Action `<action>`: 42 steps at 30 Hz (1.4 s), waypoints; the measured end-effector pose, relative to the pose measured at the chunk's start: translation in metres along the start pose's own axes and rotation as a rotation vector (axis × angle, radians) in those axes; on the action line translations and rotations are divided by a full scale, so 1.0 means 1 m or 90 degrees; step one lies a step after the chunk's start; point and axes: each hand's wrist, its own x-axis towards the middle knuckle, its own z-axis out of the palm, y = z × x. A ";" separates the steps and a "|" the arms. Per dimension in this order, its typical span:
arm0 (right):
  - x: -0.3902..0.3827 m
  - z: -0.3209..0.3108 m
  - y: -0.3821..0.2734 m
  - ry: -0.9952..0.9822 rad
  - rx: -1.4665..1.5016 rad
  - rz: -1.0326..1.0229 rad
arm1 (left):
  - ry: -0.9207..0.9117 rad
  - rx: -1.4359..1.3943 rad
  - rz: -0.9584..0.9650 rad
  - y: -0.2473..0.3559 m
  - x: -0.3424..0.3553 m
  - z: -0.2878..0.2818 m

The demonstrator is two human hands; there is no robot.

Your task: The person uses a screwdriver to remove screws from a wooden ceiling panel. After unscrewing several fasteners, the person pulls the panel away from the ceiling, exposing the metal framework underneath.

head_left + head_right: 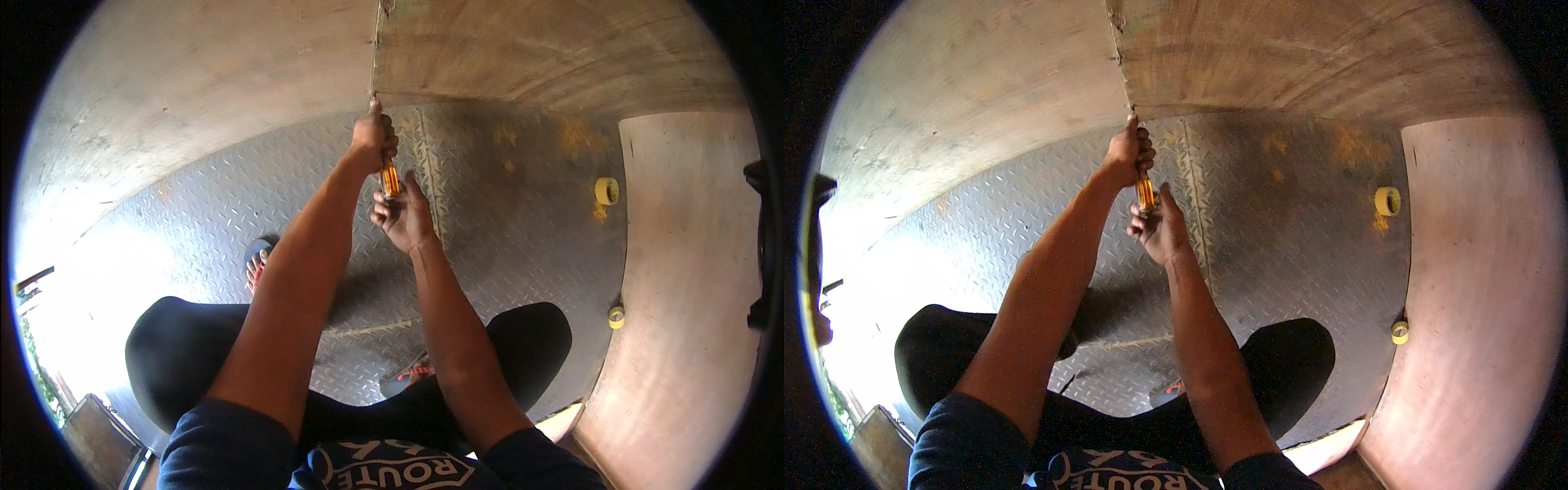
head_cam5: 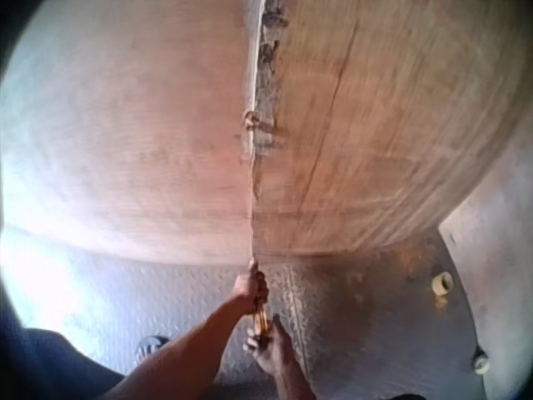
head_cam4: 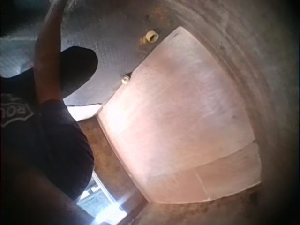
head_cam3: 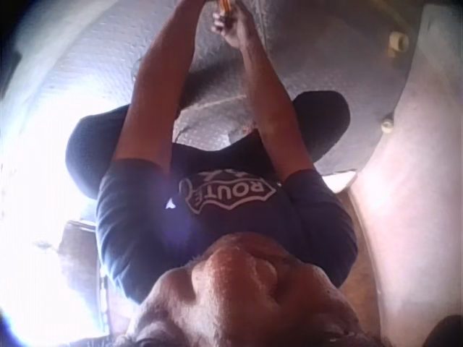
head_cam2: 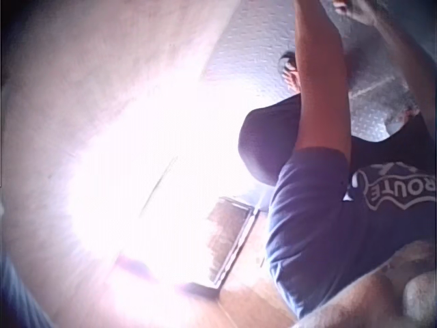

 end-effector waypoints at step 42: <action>0.018 0.009 0.013 0.474 -0.900 -0.321 | 0.560 0.578 0.216 -0.029 -0.011 0.044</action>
